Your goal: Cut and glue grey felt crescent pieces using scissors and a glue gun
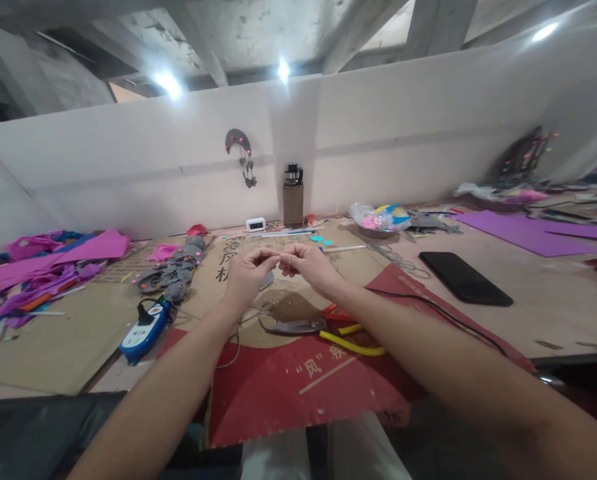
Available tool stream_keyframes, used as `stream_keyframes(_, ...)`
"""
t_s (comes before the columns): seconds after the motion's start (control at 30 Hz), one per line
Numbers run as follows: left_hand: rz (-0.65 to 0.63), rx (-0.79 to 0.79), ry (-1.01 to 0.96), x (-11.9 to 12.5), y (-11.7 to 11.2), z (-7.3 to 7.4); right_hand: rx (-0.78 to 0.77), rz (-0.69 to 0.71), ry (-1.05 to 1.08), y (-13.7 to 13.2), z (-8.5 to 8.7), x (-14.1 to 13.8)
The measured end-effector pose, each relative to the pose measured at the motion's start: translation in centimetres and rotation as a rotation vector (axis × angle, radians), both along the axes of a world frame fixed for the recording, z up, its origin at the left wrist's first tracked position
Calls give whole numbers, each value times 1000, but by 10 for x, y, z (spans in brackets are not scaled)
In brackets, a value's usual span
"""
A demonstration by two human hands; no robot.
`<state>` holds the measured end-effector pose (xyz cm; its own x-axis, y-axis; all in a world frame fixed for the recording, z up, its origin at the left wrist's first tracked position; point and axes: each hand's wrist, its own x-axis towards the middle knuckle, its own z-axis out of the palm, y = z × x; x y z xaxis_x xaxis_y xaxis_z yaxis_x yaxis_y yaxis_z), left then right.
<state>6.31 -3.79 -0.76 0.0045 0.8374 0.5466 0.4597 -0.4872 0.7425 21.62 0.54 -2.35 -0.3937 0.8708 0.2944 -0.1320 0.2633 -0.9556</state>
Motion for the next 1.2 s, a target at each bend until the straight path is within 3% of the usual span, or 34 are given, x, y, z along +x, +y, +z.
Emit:
stream_keyframes(0.3, -80, -168, -257, 4, 5, 2, -23, 39, 16, 4, 1, 0)
stream_keyframes(0.53, -4, -1, 39, 3, 1, -3, 17, 11, -10, 7, -4, 3)
stream_keyframes(0.83, -6, 24, 154, 3, -1, 1, 26, -4, -36, -1, 2, 2)
stream_keyframes(1.07, -34, -168, -158, 4, 4, 3, -7, -11, -5, -4, 6, 2)
stream_keyframes(1.2, -80, -179, -300, 4, 3, 6, -31, -3, 0, -2, 6, 4)
